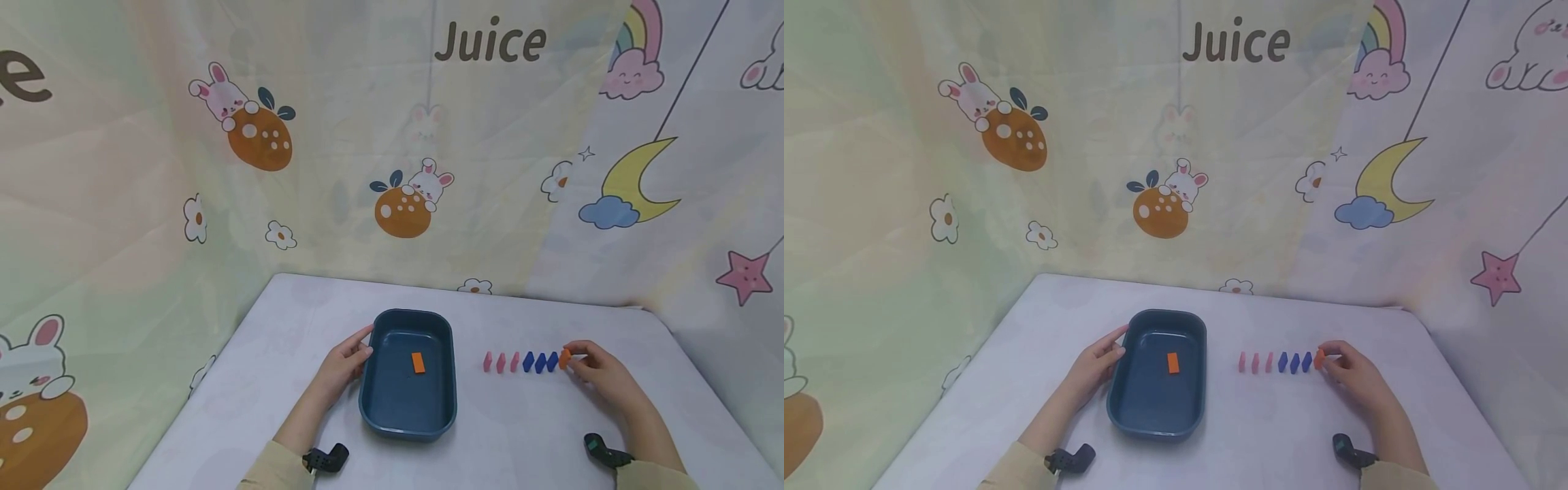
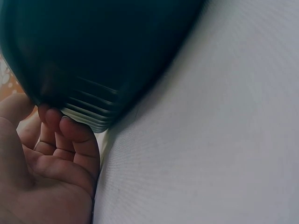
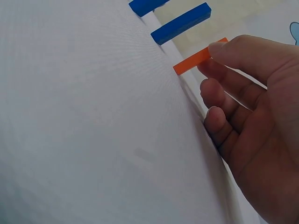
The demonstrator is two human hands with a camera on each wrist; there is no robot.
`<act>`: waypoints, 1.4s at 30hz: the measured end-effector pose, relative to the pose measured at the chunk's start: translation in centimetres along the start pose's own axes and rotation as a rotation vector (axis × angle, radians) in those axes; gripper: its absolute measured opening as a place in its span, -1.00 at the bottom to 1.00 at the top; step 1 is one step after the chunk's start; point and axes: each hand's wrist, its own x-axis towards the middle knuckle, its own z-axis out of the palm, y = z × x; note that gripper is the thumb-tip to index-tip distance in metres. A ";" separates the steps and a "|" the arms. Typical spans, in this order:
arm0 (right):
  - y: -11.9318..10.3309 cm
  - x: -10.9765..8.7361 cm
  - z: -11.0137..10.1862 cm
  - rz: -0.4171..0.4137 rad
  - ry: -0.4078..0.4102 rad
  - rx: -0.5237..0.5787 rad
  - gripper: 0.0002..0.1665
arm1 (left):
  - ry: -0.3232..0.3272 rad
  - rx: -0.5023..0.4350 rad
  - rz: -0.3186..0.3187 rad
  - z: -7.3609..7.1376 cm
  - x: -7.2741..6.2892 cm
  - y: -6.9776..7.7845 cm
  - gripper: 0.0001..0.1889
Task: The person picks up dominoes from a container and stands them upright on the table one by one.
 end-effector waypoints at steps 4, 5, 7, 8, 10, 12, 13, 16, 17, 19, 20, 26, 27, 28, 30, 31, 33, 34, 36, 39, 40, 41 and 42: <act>-0.2 -0.1 -0.1 0.019 -0.006 0.010 -0.34 | 0.002 0.000 -0.001 0.0 0.1 0.0 -0.49; -0.3 -0.1 -0.2 0.022 -0.009 0.015 -0.33 | 0.002 0.001 -0.001 0.0 0.1 0.0 -0.49; -0.5 -0.2 -0.4 0.027 -0.009 0.011 -0.34 | 0.004 0.004 -0.001 0.0 0.1 0.0 -0.48; -0.6 -0.2 -0.5 0.027 -0.010 0.013 -0.34 | 0.007 0.005 -0.003 0.0 0.2 0.0 -0.48; -0.8 -0.3 -0.8 0.016 -0.012 0.016 -0.35 | 0.010 0.009 -0.003 0.0 0.2 -0.1 -0.48; -1.2 -0.4 -1.1 0.003 -0.008 0.012 -0.36 | 0.012 0.007 -0.005 0.0 0.2 -0.2 -0.48; -1.5 -0.4 -1.3 -0.005 -0.006 0.013 -0.37 | 0.012 0.007 -0.004 -0.1 0.3 -0.2 -0.47; -2.5 -0.6 -1.8 -0.040 -0.003 0.022 -0.39 | 0.010 0.007 -0.003 -0.1 0.2 -0.2 -0.47; -2.9 -0.7 -2.0 -0.051 -0.002 0.025 -0.40 | 0.009 0.006 -0.003 -0.1 0.2 -0.2 -0.47; -3.8 -0.7 -2.3 -0.084 -0.009 0.027 -0.42 | 0.009 0.009 -0.001 -0.1 0.2 -0.2 -0.47; -4.3 -0.6 -2.4 -0.102 -0.014 0.031 -0.42 | 0.008 0.009 0.001 -0.1 0.2 -0.2 -0.48; -7.3 0.6 -1.9 -0.183 -0.079 0.069 -0.45 | 0.007 -0.001 0.009 -0.1 0.1 -0.2 -0.49; -7.9 0.8 -1.7 -0.188 -0.097 0.081 -0.47 | 0.007 0.001 0.011 -0.1 0.1 -0.2 -0.49; -8.6 1.1 -1.4 -0.195 -0.114 0.095 -0.50 | 0.007 0.005 0.013 -0.1 0.1 -0.3 -0.48; -9.9 1.5 -0.9 -0.211 -0.151 0.114 -0.55 | 0.009 0.012 0.014 -0.1 0.1 -0.2 -0.48; -10.5 1.8 -0.5 -0.224 -0.165 0.122 -0.58 | 0.011 0.015 0.012 -0.1 0.1 -0.2 -0.49; -11.8 2.2 0.2 -0.255 -0.187 0.134 -0.63 | 0.014 0.019 0.009 -0.1 0.1 -0.2 -0.49; -12.4 2.4 0.5 -0.266 -0.197 0.146 -0.65 | 0.015 0.019 0.008 -0.1 0.1 -0.2 -0.49; -13.5 2.9 1.3 -0.312 -0.221 0.162 -0.66 | 0.013 0.020 0.009 -0.1 0.2 -0.2 -0.49; -15.2 3.6 2.5 -0.364 -0.257 0.179 -0.70 | 0.008 0.021 0.012 -0.1 0.2 -0.2 -0.49; -15.8 3.8 2.9 -0.385 -0.271 0.183 -0.71 | 0.007 0.021 0.011 -0.1 0.2 -0.2 -0.49; -16.4 4.1 3.2 -0.407 -0.287 0.186 -0.72 | 0.006 0.022 0.010 -0.1 0.2 -0.2 -0.49; -17.1 4.2 3.6 -0.412 -0.299 0.186 -0.73 | 0.007 0.021 0.008 -0.1 0.2 -0.2 -0.50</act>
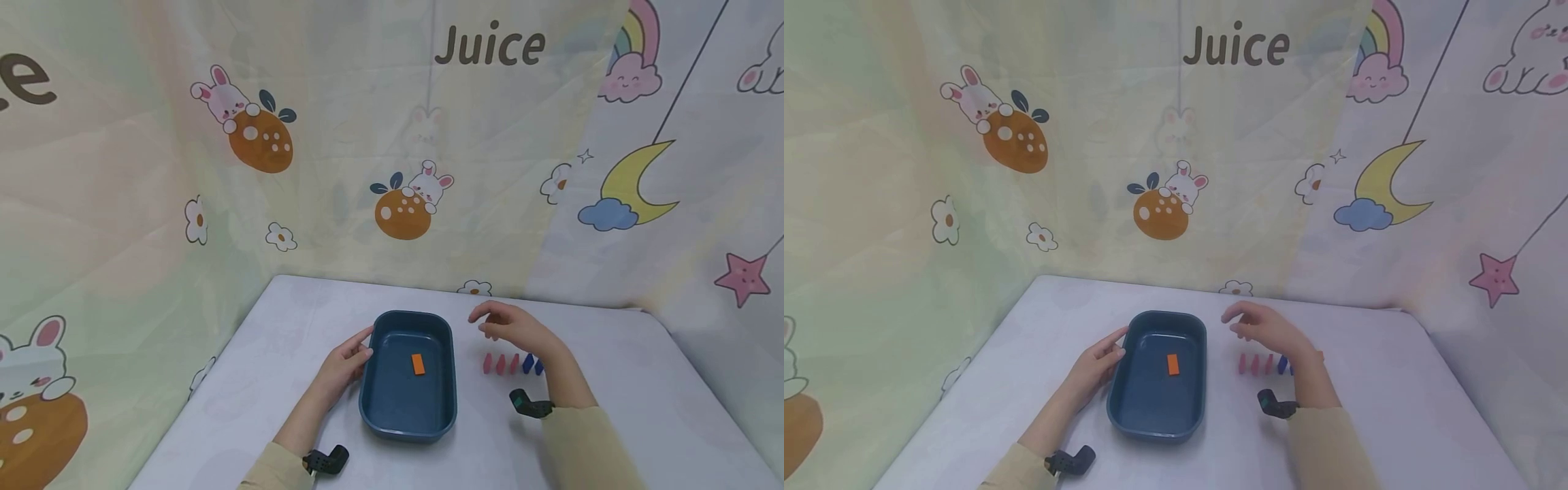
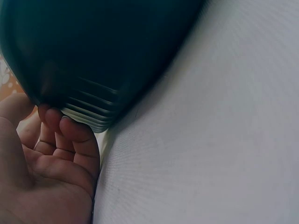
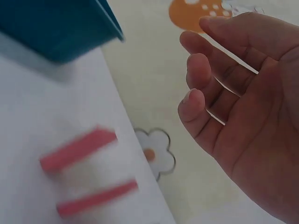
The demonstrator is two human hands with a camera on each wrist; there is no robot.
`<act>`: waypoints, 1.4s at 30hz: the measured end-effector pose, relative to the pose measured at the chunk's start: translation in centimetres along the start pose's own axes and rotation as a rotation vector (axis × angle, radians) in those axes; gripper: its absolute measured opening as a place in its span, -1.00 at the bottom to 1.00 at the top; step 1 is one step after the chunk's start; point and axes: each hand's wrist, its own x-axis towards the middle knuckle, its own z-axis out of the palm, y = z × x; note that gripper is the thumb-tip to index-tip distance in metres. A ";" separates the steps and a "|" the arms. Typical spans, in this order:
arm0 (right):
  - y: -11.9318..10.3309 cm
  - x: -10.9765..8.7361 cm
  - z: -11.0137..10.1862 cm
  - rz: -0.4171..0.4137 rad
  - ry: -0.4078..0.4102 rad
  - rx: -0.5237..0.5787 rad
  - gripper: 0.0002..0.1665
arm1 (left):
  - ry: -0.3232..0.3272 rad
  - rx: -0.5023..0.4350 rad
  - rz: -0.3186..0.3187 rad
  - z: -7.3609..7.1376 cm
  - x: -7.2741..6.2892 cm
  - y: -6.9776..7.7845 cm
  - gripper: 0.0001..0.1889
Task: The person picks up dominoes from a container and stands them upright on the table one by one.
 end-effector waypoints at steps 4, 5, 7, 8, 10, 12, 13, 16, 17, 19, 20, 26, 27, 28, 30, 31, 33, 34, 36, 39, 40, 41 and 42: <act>-1.9 1.9 1.5 -0.004 -0.062 0.021 -0.76 | 0.003 -0.003 -0.003 0.0 0.0 0.0 -0.49; -2.4 2.4 2.0 -0.008 -0.083 0.020 -0.77 | 0.003 -0.002 -0.001 0.0 0.0 0.1 -0.48; -3.1 3.5 2.9 -0.023 -0.136 0.007 -0.76 | 0.003 -0.003 0.000 0.1 0.0 0.1 -0.48; -3.5 4.0 3.3 -0.031 -0.167 -0.002 -0.76 | 0.004 -0.005 0.000 0.1 0.0 0.1 -0.49; -3.9 5.1 4.3 -0.049 -0.233 -0.028 -0.73 | 0.007 -0.009 0.001 0.1 0.1 0.0 -0.49; -4.2 6.0 5.4 -0.057 -0.295 -0.044 -0.71 | 0.012 -0.015 -0.001 0.1 0.1 0.1 -0.50; -4.2 6.5 5.9 -0.060 -0.323 -0.049 -0.69 | 0.013 -0.018 -0.001 0.0 0.1 0.1 -0.50; -4.4 7.6 7.4 -0.057 -0.382 -0.074 -0.68 | 0.012 -0.020 -0.002 0.0 0.0 0.1 -0.50; -4.6 7.8 7.8 -0.054 -0.401 -0.076 -0.69 | 0.011 -0.018 -0.003 0.0 0.0 0.1 -0.50; -4.9 8.3 8.6 -0.049 -0.428 -0.089 -0.69 | 0.007 -0.012 -0.007 0.0 -0.1 0.2 -0.50; -5.0 8.4 9.0 -0.047 -0.439 -0.097 -0.70 | 0.005 -0.006 -0.007 -0.1 -0.1 0.2 -0.50; -5.5 9.2 10.5 0.038 -0.533 -0.089 -0.79 | -0.006 -0.002 -0.011 -0.2 -0.2 0.3 -0.49; -5.5 9.2 10.7 0.058 -0.551 -0.085 -0.81 | -0.006 -0.002 -0.013 -0.2 -0.2 0.3 -0.48; -5.4 9.2 10.9 0.071 -0.566 -0.088 -0.81 | -0.006 0.001 -0.011 -0.2 -0.2 0.3 -0.47; -5.3 9.3 11.3 0.091 -0.585 -0.094 -0.81 | -0.006 0.007 -0.013 -0.1 -0.2 0.2 -0.47; -5.2 9.4 11.5 0.095 -0.585 -0.096 -0.81 | -0.006 0.007 -0.014 -0.1 -0.2 0.3 -0.47; -5.1 9.5 11.7 0.089 -0.573 -0.094 -0.81 | -0.009 0.009 -0.015 -0.1 -0.2 0.3 -0.47; -5.0 9.6 11.8 0.080 -0.558 -0.096 -0.81 | -0.011 0.009 -0.010 -0.1 -0.2 0.3 -0.47; -4.9 9.8 11.9 0.054 -0.518 -0.099 -0.81 | -0.011 0.003 -0.014 -0.1 -0.2 0.4 -0.48; -4.7 10.0 12.1 0.014 -0.438 -0.121 -0.80 | -0.012 0.003 -0.015 -0.1 -0.3 0.4 -0.48; -4.6 10.0 12.1 0.001 -0.408 -0.141 -0.80 | -0.014 0.004 -0.013 -0.1 -0.3 0.4 -0.47; -4.6 10.1 12.1 -0.007 -0.378 -0.159 -0.79 | -0.013 0.002 -0.017 -0.2 -0.2 0.4 -0.48; -4.5 10.1 12.1 -0.010 -0.350 -0.178 -0.77 | -0.013 0.003 -0.015 -0.2 -0.2 0.4 -0.48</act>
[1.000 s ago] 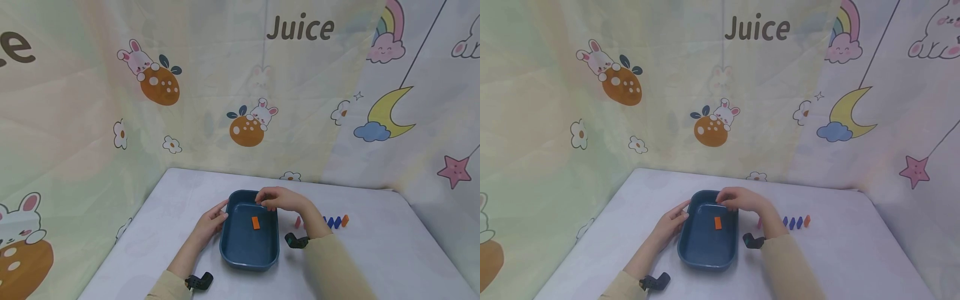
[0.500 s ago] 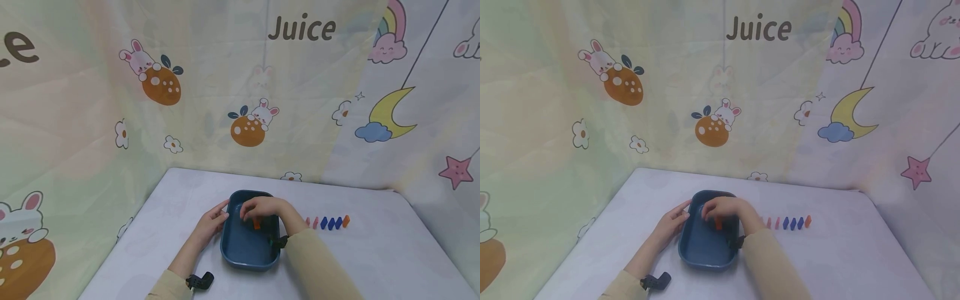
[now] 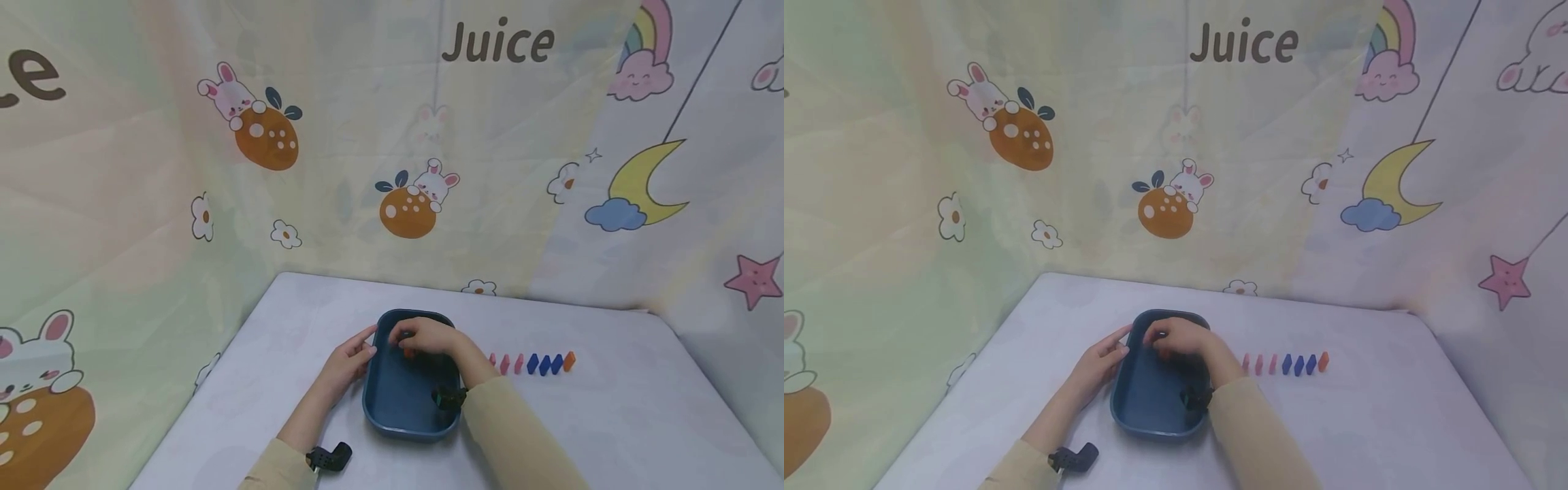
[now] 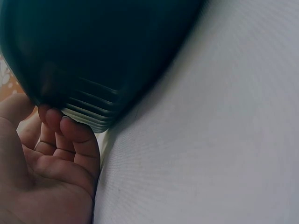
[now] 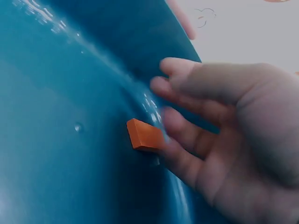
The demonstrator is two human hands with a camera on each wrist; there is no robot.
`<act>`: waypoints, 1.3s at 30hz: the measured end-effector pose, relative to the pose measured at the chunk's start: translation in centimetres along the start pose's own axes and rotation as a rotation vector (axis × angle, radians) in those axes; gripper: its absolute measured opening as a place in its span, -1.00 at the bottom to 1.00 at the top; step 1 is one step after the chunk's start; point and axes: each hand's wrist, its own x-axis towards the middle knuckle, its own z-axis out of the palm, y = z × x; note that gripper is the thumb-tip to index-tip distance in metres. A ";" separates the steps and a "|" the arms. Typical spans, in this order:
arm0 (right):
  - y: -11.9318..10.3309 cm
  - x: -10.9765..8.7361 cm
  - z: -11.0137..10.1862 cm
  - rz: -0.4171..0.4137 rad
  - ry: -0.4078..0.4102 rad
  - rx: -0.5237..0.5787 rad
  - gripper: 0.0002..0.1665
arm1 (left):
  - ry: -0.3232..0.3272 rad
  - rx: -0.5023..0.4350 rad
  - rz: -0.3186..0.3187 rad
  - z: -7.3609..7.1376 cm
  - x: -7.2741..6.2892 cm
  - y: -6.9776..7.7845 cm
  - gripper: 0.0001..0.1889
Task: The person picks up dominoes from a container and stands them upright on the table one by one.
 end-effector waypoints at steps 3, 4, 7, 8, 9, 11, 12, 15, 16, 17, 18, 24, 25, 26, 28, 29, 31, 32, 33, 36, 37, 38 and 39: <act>0.1 0.1 0.0 0.014 0.055 -0.071 -0.69 | 0.000 0.006 0.006 0.0 0.1 -0.1 -0.48; 0.2 0.1 0.1 0.023 0.057 -0.095 -0.66 | 0.000 0.007 0.007 0.0 0.1 -0.1 -0.48; 0.4 0.3 0.4 0.041 0.036 -0.158 -0.61 | 0.002 0.012 0.008 0.1 0.1 -0.1 -0.50; 0.5 0.3 0.5 0.044 0.026 -0.178 -0.60 | 0.001 0.014 0.008 0.1 0.2 -0.2 -0.50; 0.5 0.4 0.6 0.046 0.017 -0.197 -0.59 | 0.000 0.015 0.007 0.1 0.2 -0.1 -0.50; 0.5 0.4 0.8 0.043 0.008 -0.231 -0.59 | 0.000 0.015 0.006 0.1 0.2 -0.1 -0.51; 0.5 0.4 0.9 0.042 0.006 -0.243 -0.59 | 0.001 0.015 0.003 0.1 0.2 -0.1 -0.51; 0.3 0.3 1.0 0.034 0.007 -0.274 -0.63 | 0.001 0.009 -0.003 0.0 0.2 -0.1 -0.50; 0.2 0.2 1.0 0.033 0.012 -0.282 -0.65 | 0.002 0.010 -0.003 0.0 0.2 -0.2 -0.50; 0.0 0.1 1.0 0.034 0.019 -0.283 -0.67 | 0.003 0.006 -0.005 0.0 0.2 -0.2 -0.50; -0.1 0.1 1.0 0.035 0.028 -0.286 -0.70 | 0.003 0.005 -0.005 0.0 0.2 -0.2 -0.50; -0.6 -0.4 1.0 0.078 0.045 -0.293 -0.71 | 0.005 0.009 -0.004 0.0 0.1 -0.3 -0.50; -0.7 -0.5 1.0 0.088 0.037 -0.291 -0.67 | 0.006 0.010 -0.005 0.1 0.1 -0.3 -0.51; -0.8 -0.5 1.0 0.097 0.029 -0.291 -0.64 | 0.006 0.012 -0.004 0.1 0.1 -0.2 -0.51; -0.9 -0.5 1.0 0.110 0.018 -0.299 -0.59 | 0.006 0.012 -0.001 0.1 0.1 -0.2 -0.51; -0.9 -0.5 1.0 0.116 0.018 -0.308 -0.59 | 0.006 0.012 0.001 0.1 0.0 -0.2 -0.51; -0.9 -0.5 1.1 0.125 0.025 -0.325 -0.61 | 0.008 0.008 -0.002 0.1 0.0 -0.1 -0.51; -0.9 -0.5 1.1 0.128 0.030 -0.336 -0.62 | 0.005 0.011 0.005 0.1 0.0 -0.1 -0.50; -1.0 -0.4 1.2 0.132 0.035 -0.347 -0.64 | 0.004 0.011 0.005 0.1 0.0 -0.1 -0.50; -0.9 -0.4 1.2 0.145 0.047 -0.370 -0.69 | 0.001 0.008 0.008 0.1 0.0 -0.1 -0.50; -0.9 -0.4 1.2 0.147 0.052 -0.378 -0.72 | 0.001 0.006 0.009 0.1 -0.1 -0.1 -0.50; -1.0 -0.3 1.2 0.145 0.058 -0.385 -0.74 | 0.000 0.006 0.011 0.1 -0.1 -0.1 -0.50; -0.9 -0.3 1.2 0.143 0.065 -0.392 -0.77 | 0.001 0.002 0.007 0.2 -0.1 -0.1 -0.50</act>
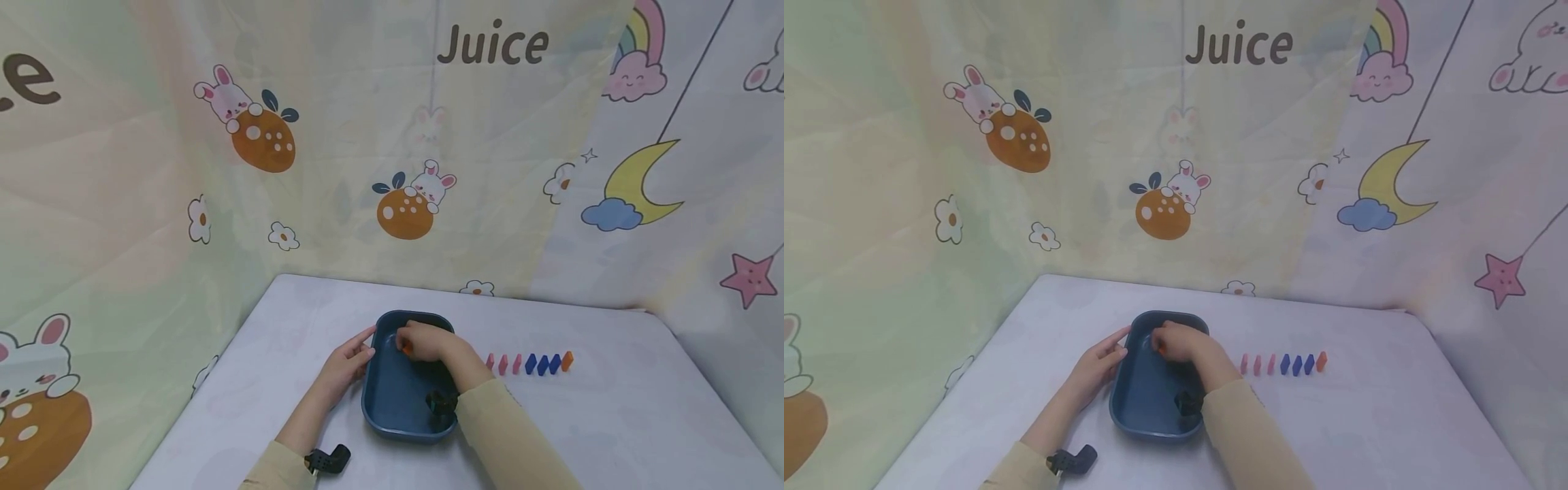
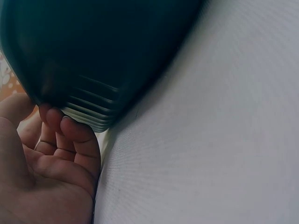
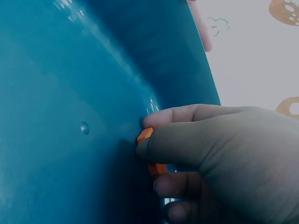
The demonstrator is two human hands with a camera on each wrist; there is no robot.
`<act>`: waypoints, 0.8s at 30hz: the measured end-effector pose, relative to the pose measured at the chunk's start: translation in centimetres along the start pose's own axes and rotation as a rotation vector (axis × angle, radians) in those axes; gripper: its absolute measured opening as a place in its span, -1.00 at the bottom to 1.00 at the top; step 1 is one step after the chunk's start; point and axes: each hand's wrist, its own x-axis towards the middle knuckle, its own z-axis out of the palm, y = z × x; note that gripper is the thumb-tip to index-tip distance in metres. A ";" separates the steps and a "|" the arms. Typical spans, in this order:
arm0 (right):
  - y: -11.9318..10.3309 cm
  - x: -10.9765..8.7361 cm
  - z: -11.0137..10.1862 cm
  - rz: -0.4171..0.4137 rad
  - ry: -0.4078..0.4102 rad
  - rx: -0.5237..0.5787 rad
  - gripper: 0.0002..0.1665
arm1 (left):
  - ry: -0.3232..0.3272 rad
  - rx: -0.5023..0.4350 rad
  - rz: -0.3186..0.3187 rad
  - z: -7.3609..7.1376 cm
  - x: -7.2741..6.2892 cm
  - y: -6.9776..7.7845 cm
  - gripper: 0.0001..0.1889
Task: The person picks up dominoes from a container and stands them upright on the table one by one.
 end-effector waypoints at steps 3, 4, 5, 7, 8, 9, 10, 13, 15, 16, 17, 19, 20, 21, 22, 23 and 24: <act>-0.1 0.0 -0.2 -0.017 0.032 0.001 -0.84 | -0.001 -0.002 0.008 0.0 0.0 -0.1 -0.49; -0.1 0.0 -0.4 -0.027 0.045 0.004 -0.85 | 0.001 -0.002 0.010 -0.1 0.1 -0.2 -0.49; -0.1 -0.1 -0.6 -0.034 0.053 0.010 -0.84 | 0.001 -0.003 0.011 0.0 0.1 -0.2 -0.48; -0.1 -0.3 -1.1 -0.050 0.076 0.024 -0.80 | 0.001 0.002 0.014 -0.1 0.1 -0.2 -0.47; -0.1 -0.5 -1.4 -0.057 0.087 0.037 -0.77 | 0.003 0.004 0.013 -0.1 0.1 -0.2 -0.47; 0.0 -0.7 -1.7 -0.069 0.101 0.051 -0.75 | 0.004 0.007 0.011 -0.1 0.1 -0.2 -0.46; 0.2 -1.0 -2.0 -0.078 0.118 0.062 -0.73 | 0.006 0.010 0.010 0.0 0.1 -0.2 -0.46; 1.1 -2.0 -3.0 -0.116 0.186 0.119 -0.73 | 0.011 0.008 0.006 0.0 0.1 -0.2 -0.47; 1.9 -3.0 -3.6 -0.126 0.218 0.181 -0.74 | 0.009 0.004 0.010 0.1 0.1 -0.2 -0.47; 2.3 -3.6 -3.9 -0.123 0.228 0.209 -0.73 | 0.006 0.001 0.009 0.1 0.1 -0.2 -0.47; 2.7 -4.2 -4.2 -0.122 0.235 0.243 -0.73 | 0.004 -0.001 0.008 0.1 0.1 -0.2 -0.47; 3.7 -5.5 -4.6 -0.107 0.244 0.309 -0.72 | 0.003 -0.004 0.008 0.1 0.1 -0.2 -0.47; 4.1 -6.1 -4.8 -0.095 0.250 0.335 -0.71 | 0.003 -0.004 0.007 0.1 0.1 -0.2 -0.48; 4.7 -6.7 -5.0 -0.083 0.262 0.357 -0.71 | 0.003 -0.002 0.008 0.1 0.1 -0.2 -0.48; 5.2 -7.3 -5.2 -0.076 0.278 0.369 -0.71 | 0.006 -0.003 0.005 0.1 0.1 -0.2 -0.49; 5.8 -7.9 -5.4 -0.070 0.294 0.380 -0.71 | 0.007 -0.002 0.008 0.0 0.1 -0.2 -0.49; 6.5 -8.6 -5.5 -0.062 0.309 0.385 -0.71 | 0.006 -0.003 0.009 0.0 0.2 -0.2 -0.49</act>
